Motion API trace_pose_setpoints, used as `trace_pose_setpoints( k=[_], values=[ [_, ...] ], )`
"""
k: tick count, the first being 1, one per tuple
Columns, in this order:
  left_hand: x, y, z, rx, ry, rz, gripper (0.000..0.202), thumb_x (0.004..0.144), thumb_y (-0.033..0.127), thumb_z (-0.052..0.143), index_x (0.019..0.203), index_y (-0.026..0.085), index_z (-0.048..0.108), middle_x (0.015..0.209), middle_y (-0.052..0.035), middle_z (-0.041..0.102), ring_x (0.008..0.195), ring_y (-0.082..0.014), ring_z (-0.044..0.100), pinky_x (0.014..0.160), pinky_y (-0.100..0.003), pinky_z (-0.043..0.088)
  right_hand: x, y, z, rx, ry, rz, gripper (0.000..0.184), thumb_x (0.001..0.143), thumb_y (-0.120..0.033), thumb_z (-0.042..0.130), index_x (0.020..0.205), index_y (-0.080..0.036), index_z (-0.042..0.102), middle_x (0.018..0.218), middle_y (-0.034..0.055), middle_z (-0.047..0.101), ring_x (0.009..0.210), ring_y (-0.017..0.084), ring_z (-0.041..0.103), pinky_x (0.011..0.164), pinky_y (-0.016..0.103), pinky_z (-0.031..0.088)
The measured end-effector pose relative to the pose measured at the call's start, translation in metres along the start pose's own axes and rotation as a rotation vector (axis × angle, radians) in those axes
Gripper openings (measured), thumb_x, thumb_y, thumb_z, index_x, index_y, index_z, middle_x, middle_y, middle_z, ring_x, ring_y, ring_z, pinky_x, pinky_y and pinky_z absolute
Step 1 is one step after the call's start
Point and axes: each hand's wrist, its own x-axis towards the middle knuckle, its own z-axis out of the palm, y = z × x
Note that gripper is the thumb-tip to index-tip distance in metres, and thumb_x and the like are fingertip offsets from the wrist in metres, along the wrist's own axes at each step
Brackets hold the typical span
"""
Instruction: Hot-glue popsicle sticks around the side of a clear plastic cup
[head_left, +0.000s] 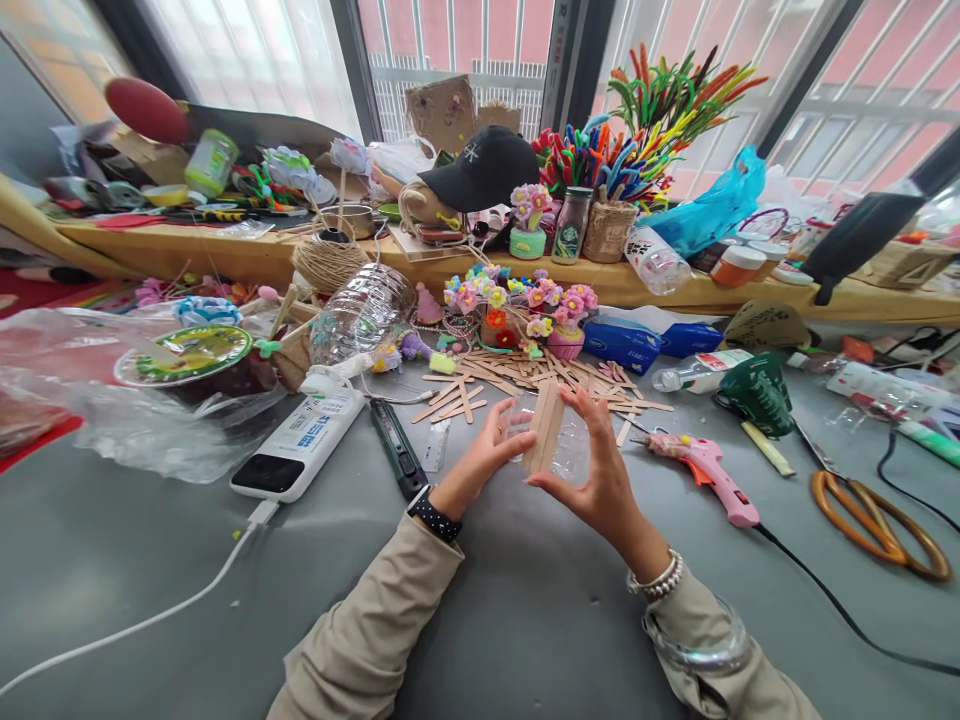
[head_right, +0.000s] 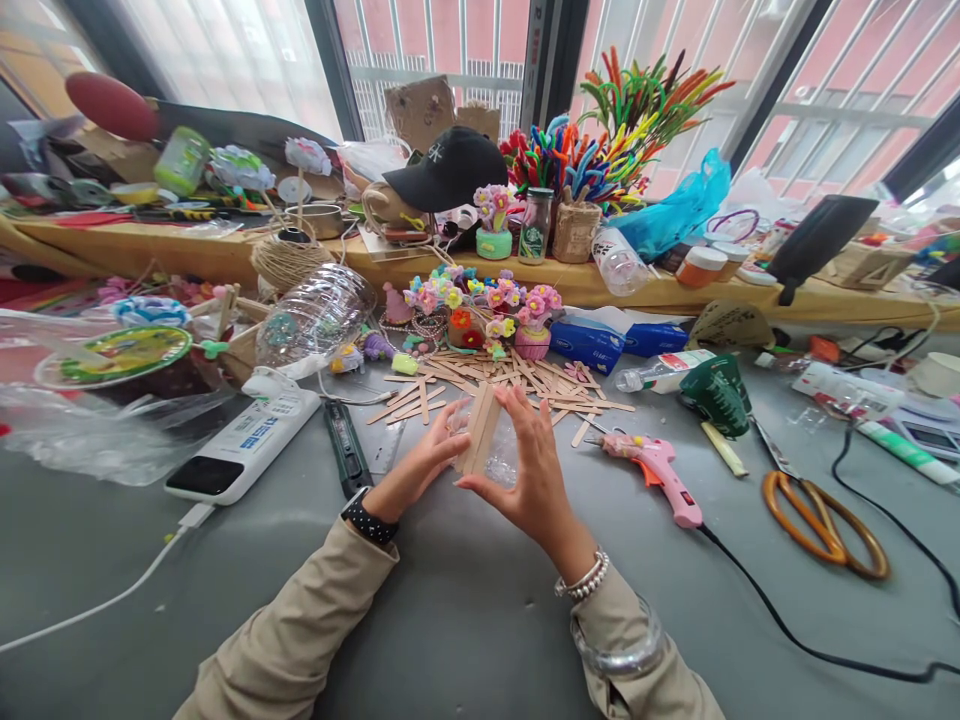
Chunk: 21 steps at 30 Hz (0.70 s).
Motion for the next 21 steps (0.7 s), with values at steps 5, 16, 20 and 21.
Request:
trace_pose_setpoints(
  k=[5,16,20,21],
  values=[
    [0.0039,-0.0058,-0.0011,0.043,-0.021,0.046,0.086,0.058,0.043,0.069,0.126,0.016,0.023,0.130,-0.0191,0.033,0.119,-0.0304,0.036,0.094,-0.041,0.034,-0.0003,0.0023,0.0002,-0.015,-0.005,-0.008,0.091,0.065,-0.046,0.062,0.135,-0.020,0.010,0.130,0.0126,0.040,0.127,0.026,0.027,0.104,0.054,0.012],
    [0.0022,-0.0044,-0.0010,0.093,0.000,0.055,0.087,0.056,0.038,0.072,0.127,0.018,0.025,0.128,-0.0182,0.036,0.117,-0.0297,0.039,0.095,-0.041,0.033,-0.0004,0.0020,-0.0013,-0.056,-0.001,-0.043,0.088,0.068,-0.046,0.060,0.135,-0.023,0.007,0.128,0.0110,0.043,0.128,0.027,0.023,0.102,0.058,0.012],
    [0.0014,-0.0037,-0.0004,0.107,-0.004,0.058,0.089,0.058,0.037,0.071,0.129,0.018,0.021,0.131,-0.0185,0.033,0.118,-0.0298,0.039,0.097,-0.041,0.031,-0.0001,0.0014,-0.0019,-0.056,0.005,-0.012,0.090,0.065,-0.047,0.061,0.135,-0.021,0.010,0.133,0.0124,0.037,0.130,0.028,0.018,0.102,0.058,0.013],
    [0.0012,-0.0034,-0.0002,0.108,-0.005,0.059,0.089,0.058,0.036,0.071,0.130,0.018,0.021,0.132,-0.0182,0.032,0.118,-0.0297,0.038,0.097,-0.041,0.030,0.0000,0.0012,-0.0020,-0.045,0.000,0.001,0.091,0.065,-0.047,0.062,0.135,-0.021,0.010,0.134,0.0128,0.035,0.130,0.028,0.017,0.102,0.057,0.014]
  ],
)
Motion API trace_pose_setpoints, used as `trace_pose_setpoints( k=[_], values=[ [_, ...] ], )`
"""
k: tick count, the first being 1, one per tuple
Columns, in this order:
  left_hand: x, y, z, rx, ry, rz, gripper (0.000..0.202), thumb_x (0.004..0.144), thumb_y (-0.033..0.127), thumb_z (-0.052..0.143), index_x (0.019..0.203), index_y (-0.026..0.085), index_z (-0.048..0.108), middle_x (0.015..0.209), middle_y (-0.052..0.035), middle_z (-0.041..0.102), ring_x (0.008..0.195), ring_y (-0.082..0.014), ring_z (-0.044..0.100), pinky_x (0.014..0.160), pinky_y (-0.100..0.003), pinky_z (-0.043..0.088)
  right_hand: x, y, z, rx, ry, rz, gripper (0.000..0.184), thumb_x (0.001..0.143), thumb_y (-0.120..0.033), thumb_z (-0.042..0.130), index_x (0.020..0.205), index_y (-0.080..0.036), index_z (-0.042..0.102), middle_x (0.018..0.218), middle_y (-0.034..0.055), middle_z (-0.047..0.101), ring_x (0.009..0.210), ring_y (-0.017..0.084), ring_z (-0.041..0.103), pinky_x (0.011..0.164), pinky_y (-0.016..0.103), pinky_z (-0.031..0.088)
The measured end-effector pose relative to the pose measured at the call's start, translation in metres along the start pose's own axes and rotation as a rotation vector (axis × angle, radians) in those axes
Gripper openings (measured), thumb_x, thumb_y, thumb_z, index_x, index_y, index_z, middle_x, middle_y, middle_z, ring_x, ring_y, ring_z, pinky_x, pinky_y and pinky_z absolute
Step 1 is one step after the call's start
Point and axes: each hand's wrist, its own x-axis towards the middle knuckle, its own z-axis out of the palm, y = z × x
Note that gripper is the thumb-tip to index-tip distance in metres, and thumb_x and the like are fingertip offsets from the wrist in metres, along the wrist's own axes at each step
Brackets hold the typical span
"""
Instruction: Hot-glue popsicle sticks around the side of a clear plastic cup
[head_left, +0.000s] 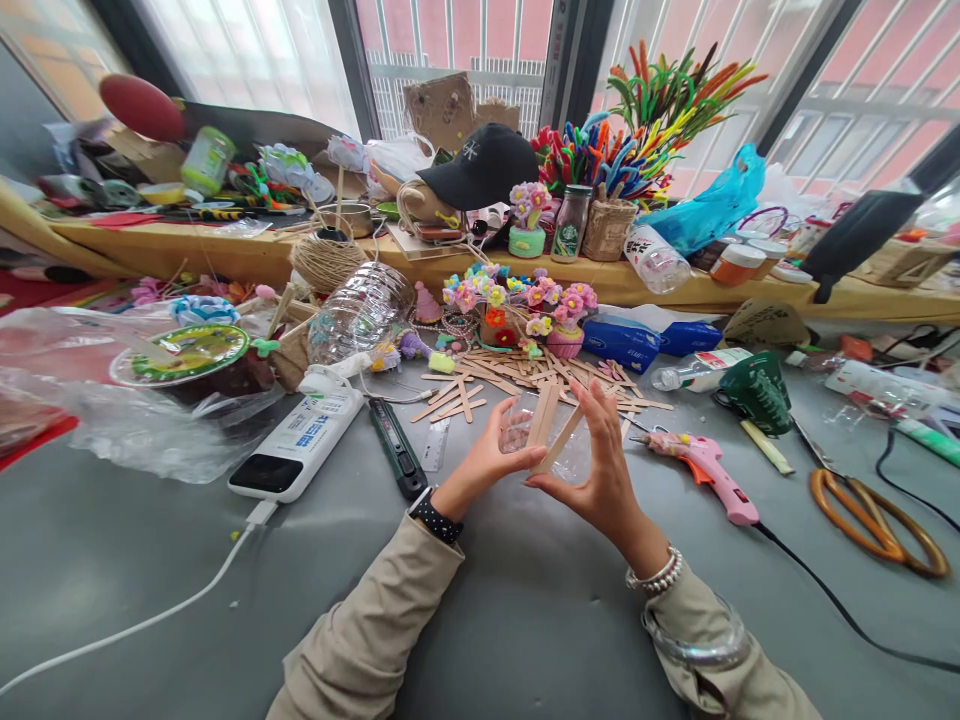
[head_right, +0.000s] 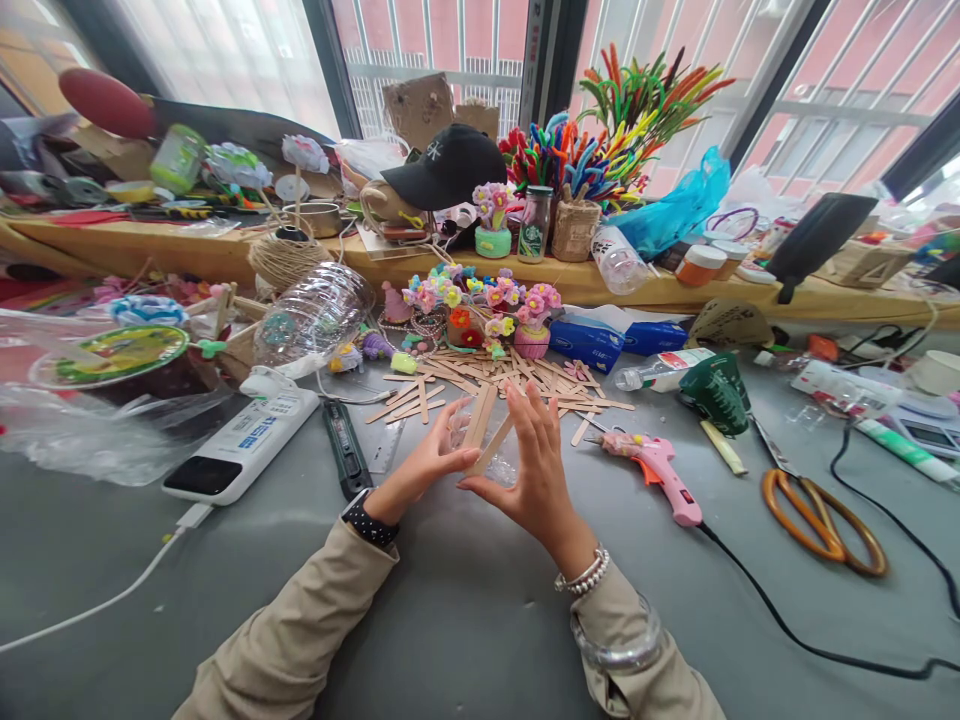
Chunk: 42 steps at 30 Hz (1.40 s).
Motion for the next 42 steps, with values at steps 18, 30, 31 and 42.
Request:
trace_pose_setpoints(
  k=[18,30,31,42],
  values=[
    [0.0007,-0.0031,-0.0003,-0.007,-0.009,-0.020,0.102,0.052,0.041,0.074,0.132,0.021,0.014,0.131,-0.0190,0.032,0.116,-0.0309,0.040,0.095,-0.044,0.032,0.0035,0.0012,-0.0054,-0.045,-0.069,-0.078,0.093,0.066,-0.052,0.058,0.136,-0.021,0.004,0.133,0.0139,0.036,0.123,0.027,0.034,0.103,0.058,0.009],
    [-0.0028,0.0023,0.0013,0.086,-0.032,0.017,0.095,0.058,0.037,0.072,0.132,0.020,0.015,0.132,-0.0190,0.032,0.123,-0.0306,0.032,0.100,-0.045,0.025,0.0031,0.0026,-0.0070,-0.017,-0.064,-0.048,0.101,0.062,-0.050,0.062,0.136,-0.019,0.001,0.137,0.0151,0.029,0.127,0.028,0.025,0.103,0.056,0.010],
    [-0.0029,0.0021,0.0013,0.083,-0.031,0.017,0.095,0.058,0.036,0.072,0.132,0.021,0.015,0.132,-0.0186,0.032,0.123,-0.0306,0.032,0.100,-0.045,0.024,0.0030,0.0025,-0.0069,-0.012,-0.064,-0.038,0.101,0.062,-0.051,0.062,0.136,-0.020,0.001,0.137,0.0150,0.029,0.127,0.028,0.025,0.103,0.056,0.012],
    [-0.0027,0.0020,0.0010,0.094,-0.015,0.026,0.096,0.058,0.037,0.072,0.133,0.019,0.014,0.132,-0.0201,0.032,0.123,-0.0301,0.031,0.100,-0.043,0.025,0.0030,0.0052,-0.0052,-0.040,-0.059,-0.027,0.101,0.063,-0.051,0.061,0.136,-0.018,0.000,0.138,0.0164,0.028,0.127,0.028,0.026,0.103,0.057,0.007]
  ],
)
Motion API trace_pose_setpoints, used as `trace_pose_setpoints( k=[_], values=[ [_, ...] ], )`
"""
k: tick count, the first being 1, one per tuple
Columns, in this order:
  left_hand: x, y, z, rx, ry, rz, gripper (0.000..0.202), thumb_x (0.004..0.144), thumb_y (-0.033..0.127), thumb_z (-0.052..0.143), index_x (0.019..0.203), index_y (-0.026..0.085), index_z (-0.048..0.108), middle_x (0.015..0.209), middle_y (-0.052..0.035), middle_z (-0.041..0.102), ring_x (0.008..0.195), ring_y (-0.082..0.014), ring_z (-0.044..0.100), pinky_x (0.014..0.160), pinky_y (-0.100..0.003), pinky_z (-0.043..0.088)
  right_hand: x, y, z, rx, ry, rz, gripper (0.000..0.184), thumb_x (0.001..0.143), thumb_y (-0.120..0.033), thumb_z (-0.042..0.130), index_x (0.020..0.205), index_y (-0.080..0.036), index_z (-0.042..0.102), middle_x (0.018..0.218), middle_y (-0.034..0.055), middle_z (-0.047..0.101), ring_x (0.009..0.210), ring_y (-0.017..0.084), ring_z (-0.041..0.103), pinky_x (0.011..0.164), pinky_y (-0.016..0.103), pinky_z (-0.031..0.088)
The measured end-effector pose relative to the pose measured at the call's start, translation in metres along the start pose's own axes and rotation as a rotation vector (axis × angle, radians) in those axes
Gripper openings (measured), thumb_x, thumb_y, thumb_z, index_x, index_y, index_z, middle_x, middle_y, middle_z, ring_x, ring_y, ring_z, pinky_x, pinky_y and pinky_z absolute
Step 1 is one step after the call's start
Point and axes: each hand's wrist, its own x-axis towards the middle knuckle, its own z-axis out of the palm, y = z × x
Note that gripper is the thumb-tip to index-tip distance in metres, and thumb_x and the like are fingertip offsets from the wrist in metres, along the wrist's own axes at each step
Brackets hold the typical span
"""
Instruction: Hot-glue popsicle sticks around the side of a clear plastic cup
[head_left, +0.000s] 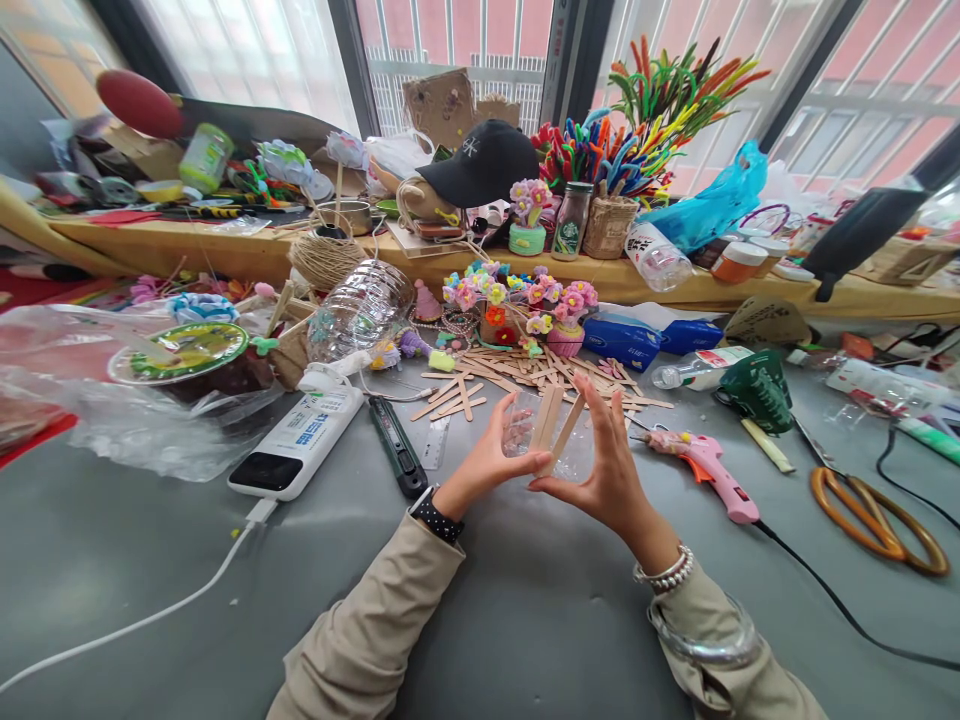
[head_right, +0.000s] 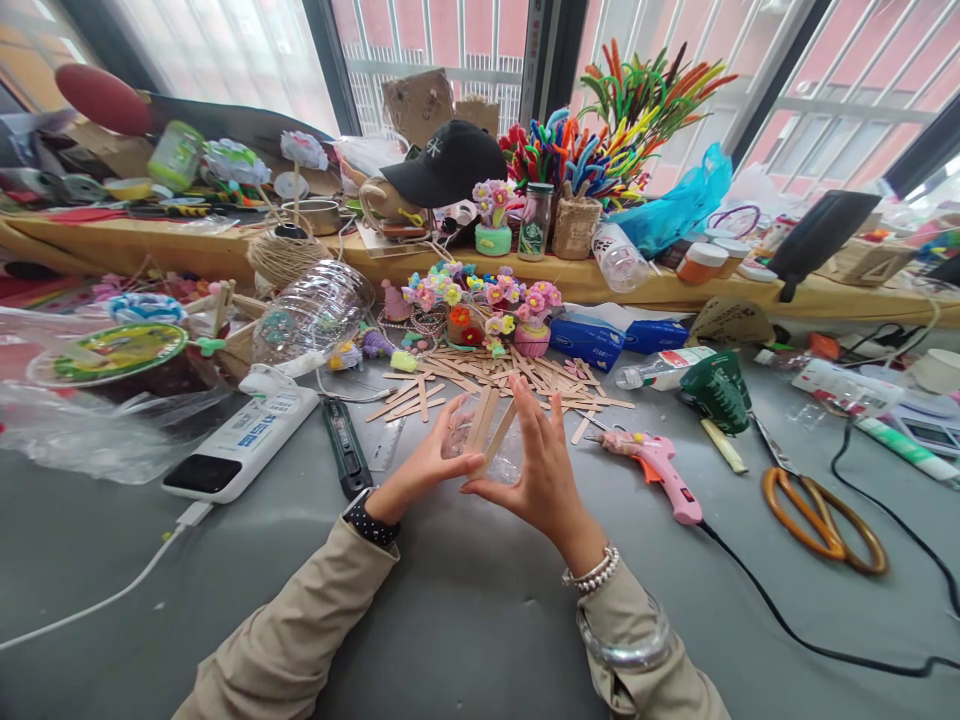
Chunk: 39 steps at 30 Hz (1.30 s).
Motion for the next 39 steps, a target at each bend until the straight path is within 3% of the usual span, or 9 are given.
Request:
trace_pose_setpoints(
  k=[5,12,18,25,29,34,39],
  values=[
    [0.0010,-0.0027,-0.0006,-0.014,-0.002,0.004,0.097,0.058,0.037,0.071,0.133,0.017,0.012,0.133,-0.0213,0.028,0.121,-0.0297,0.034,0.099,-0.043,0.028,-0.0008,-0.0001,0.0006,0.010,0.023,0.032,0.101,0.062,-0.051,0.062,0.136,-0.018,0.002,0.139,0.0161,0.024,0.128,0.028,0.023,0.103,0.057,0.011],
    [0.0006,-0.0015,0.0008,-0.080,0.021,-0.024,0.091,0.060,0.037,0.070,0.131,0.017,0.017,0.134,-0.0199,0.028,0.123,-0.0293,0.032,0.099,-0.040,0.028,-0.0010,0.0012,-0.0002,0.010,0.008,0.024,0.096,0.059,-0.051,0.064,0.134,-0.017,0.013,0.131,0.0146,0.037,0.124,0.027,0.032,0.105,0.054,0.013],
    [0.0020,-0.0004,0.0017,-0.113,0.038,-0.052,0.084,0.064,0.040,0.066,0.130,0.019,0.019,0.132,-0.0186,0.033,0.120,-0.0287,0.036,0.096,-0.043,0.031,-0.0007,0.0014,-0.0003,-0.004,0.002,0.030,0.095,0.060,-0.052,0.063,0.133,-0.016,0.015,0.131,0.0144,0.037,0.123,0.026,0.032,0.105,0.052,0.016],
    [0.0077,-0.0071,-0.0008,-0.211,0.141,-0.110,0.056,0.078,0.055,0.039,0.121,0.020,0.034,0.121,-0.0133,0.048,0.109,-0.0255,0.049,0.093,-0.042,0.034,-0.0006,0.0015,-0.0007,0.006,0.009,0.027,0.091,0.061,-0.052,0.063,0.133,-0.018,0.017,0.130,0.0133,0.038,0.123,0.026,0.032,0.104,0.052,0.019],
    [0.0089,-0.0091,-0.0016,-0.192,0.196,-0.057,0.046,0.077,0.051,0.045,0.110,0.018,0.043,0.113,-0.0123,0.053,0.110,-0.0251,0.048,0.092,-0.039,0.037,0.0004,0.0006,-0.0013,0.026,0.001,0.029,0.088,0.062,-0.051,0.062,0.132,-0.019,0.020,0.131,0.0133,0.036,0.124,0.025,0.031,0.104,0.050,0.021],
    [0.0079,-0.0072,0.0003,-0.084,0.179,-0.034,0.060,0.074,0.056,0.046,0.117,0.015,0.037,0.118,-0.0157,0.049,0.112,-0.0262,0.046,0.094,-0.040,0.035,0.0014,0.0005,-0.0046,0.023,-0.062,0.016,0.091,0.063,-0.052,0.061,0.134,-0.017,0.015,0.138,0.0145,0.027,0.128,0.026,0.023,0.105,0.049,0.018],
    [0.0035,-0.0062,0.0021,0.064,0.114,0.046,0.086,0.059,0.052,0.065,0.127,0.015,0.025,0.136,-0.0186,0.026,0.119,-0.0303,0.037,0.095,-0.043,0.035,0.0022,0.0018,-0.0085,-0.019,-0.119,-0.018,0.095,0.064,-0.053,0.059,0.136,-0.017,0.009,0.138,0.0140,0.027,0.130,0.026,0.019,0.105,0.052,0.013]
  ],
)
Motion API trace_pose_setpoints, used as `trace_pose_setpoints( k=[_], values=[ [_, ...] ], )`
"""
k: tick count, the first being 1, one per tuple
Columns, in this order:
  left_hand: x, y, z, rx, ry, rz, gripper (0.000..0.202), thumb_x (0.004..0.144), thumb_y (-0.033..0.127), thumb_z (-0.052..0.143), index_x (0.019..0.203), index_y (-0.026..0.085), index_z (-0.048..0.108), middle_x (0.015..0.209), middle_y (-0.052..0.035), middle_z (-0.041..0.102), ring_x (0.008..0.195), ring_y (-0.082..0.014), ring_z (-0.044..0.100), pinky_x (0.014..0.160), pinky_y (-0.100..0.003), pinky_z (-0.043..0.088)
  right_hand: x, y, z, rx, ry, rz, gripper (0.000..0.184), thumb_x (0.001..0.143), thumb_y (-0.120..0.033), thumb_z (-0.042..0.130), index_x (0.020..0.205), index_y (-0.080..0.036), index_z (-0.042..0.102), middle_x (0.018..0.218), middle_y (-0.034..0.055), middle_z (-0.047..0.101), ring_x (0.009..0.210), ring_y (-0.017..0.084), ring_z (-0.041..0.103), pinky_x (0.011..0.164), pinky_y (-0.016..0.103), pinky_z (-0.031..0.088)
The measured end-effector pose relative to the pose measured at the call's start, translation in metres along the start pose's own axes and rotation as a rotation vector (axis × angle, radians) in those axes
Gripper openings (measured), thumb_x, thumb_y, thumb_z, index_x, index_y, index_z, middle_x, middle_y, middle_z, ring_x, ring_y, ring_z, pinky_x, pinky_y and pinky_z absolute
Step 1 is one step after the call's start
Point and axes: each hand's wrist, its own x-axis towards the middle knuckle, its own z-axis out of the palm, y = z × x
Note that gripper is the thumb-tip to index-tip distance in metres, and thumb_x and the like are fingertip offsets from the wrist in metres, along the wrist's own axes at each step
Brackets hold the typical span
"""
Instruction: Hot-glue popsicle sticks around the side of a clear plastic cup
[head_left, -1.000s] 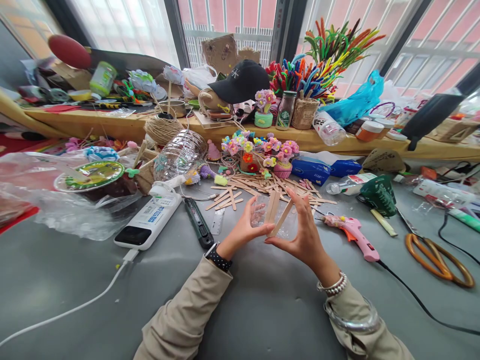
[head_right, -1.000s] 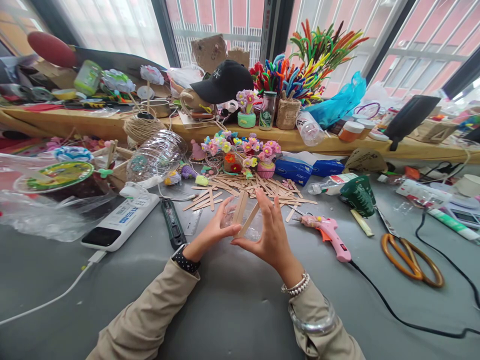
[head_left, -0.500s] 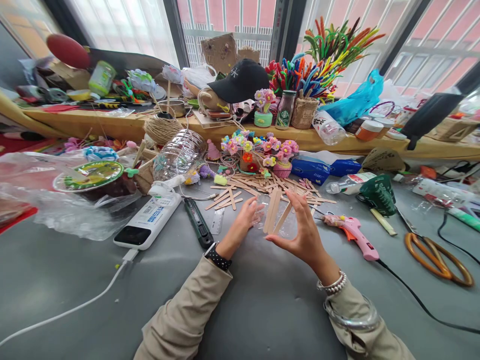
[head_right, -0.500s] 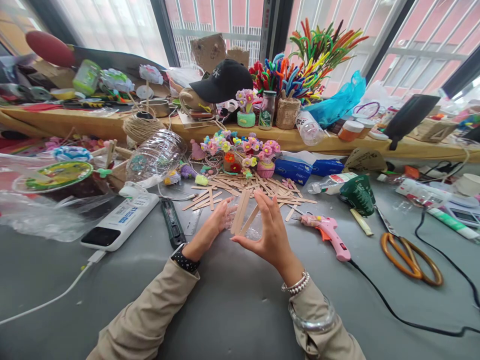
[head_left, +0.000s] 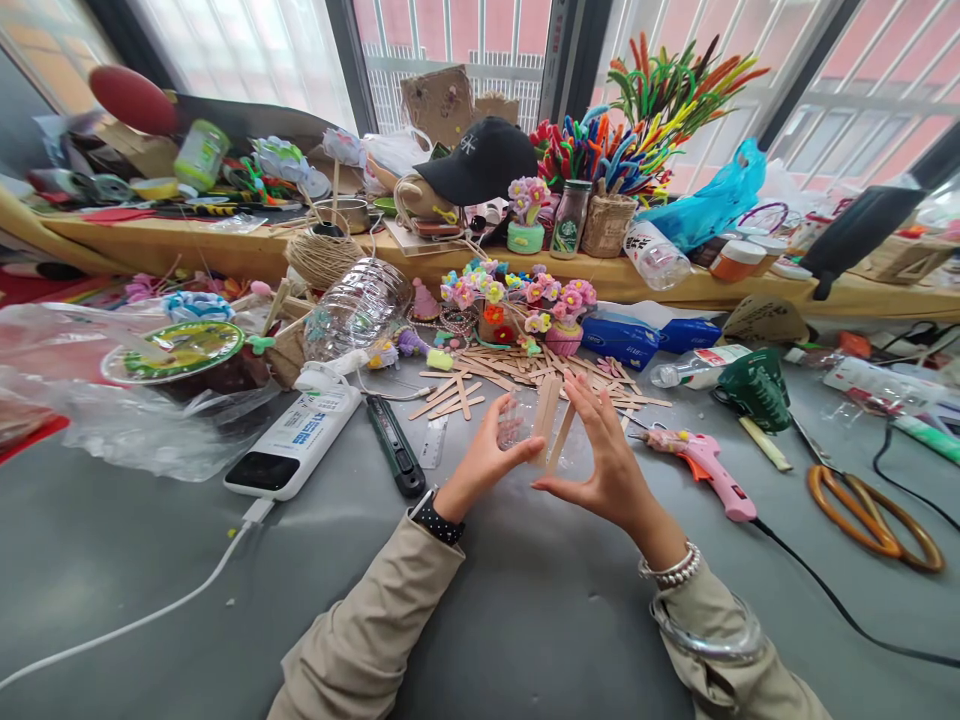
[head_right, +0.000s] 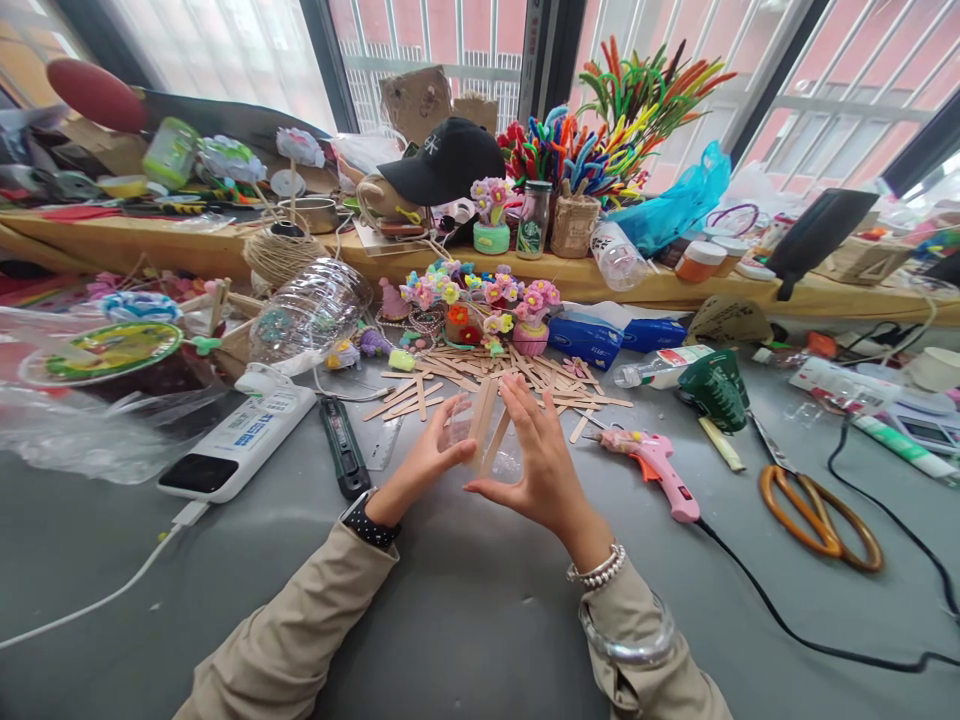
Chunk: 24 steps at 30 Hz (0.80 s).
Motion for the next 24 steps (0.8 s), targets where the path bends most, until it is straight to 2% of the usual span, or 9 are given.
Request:
trace_pose_setpoints(
  k=[5,9,15,20,24],
  values=[
    [-0.0025,0.0000,0.0002,0.050,-0.039,0.025,0.089,0.061,0.047,0.066,0.130,0.015,0.020,0.136,-0.0182,0.027,0.123,-0.0300,0.032,0.100,-0.043,0.029,0.0006,-0.0004,-0.0015,-0.027,-0.008,-0.017,0.096,0.064,-0.054,0.059,0.136,-0.016,0.009,0.138,0.0148,0.028,0.130,0.026,0.018,0.105,0.052,0.010],
    [-0.0040,0.0013,0.0015,0.123,-0.050,0.040,0.097,0.058,0.044,0.069,0.132,0.015,0.015,0.139,-0.0189,0.021,0.126,-0.0304,0.026,0.102,-0.044,0.024,0.0005,0.0003,-0.0021,-0.034,-0.010,-0.029,0.095,0.063,-0.054,0.059,0.136,-0.017,0.009,0.137,0.0142,0.031,0.130,0.025,0.018,0.105,0.052,0.009],
    [-0.0056,0.0026,0.0028,0.152,-0.074,0.042,0.098,0.058,0.041,0.070,0.134,0.017,0.011,0.139,-0.0186,0.019,0.125,-0.0315,0.028,0.101,-0.046,0.027,0.0002,0.0033,-0.0005,-0.057,-0.011,-0.050,0.090,0.066,-0.050,0.058,0.136,-0.019,0.010,0.140,0.0141,0.025,0.130,0.025,0.016,0.104,0.053,0.006],
    [-0.0048,0.0025,0.0027,0.133,-0.068,0.039,0.096,0.059,0.040,0.069,0.133,0.018,0.013,0.138,-0.0185,0.021,0.123,-0.0311,0.030,0.100,-0.046,0.028,-0.0010,0.0037,0.0022,-0.060,0.044,-0.022,0.094,0.064,-0.050,0.060,0.136,-0.018,0.008,0.140,0.0162,0.022,0.130,0.027,0.017,0.103,0.054,0.010],
    [-0.0040,0.0018,0.0024,0.099,-0.071,0.016,0.097,0.059,0.040,0.069,0.133,0.017,0.012,0.137,-0.0197,0.021,0.124,-0.0294,0.031,0.100,-0.044,0.027,-0.0021,0.0038,0.0045,-0.047,0.098,0.013,0.096,0.062,-0.052,0.061,0.135,-0.019,0.008,0.136,0.0153,0.031,0.128,0.028,0.024,0.103,0.054,0.014]
  ],
)
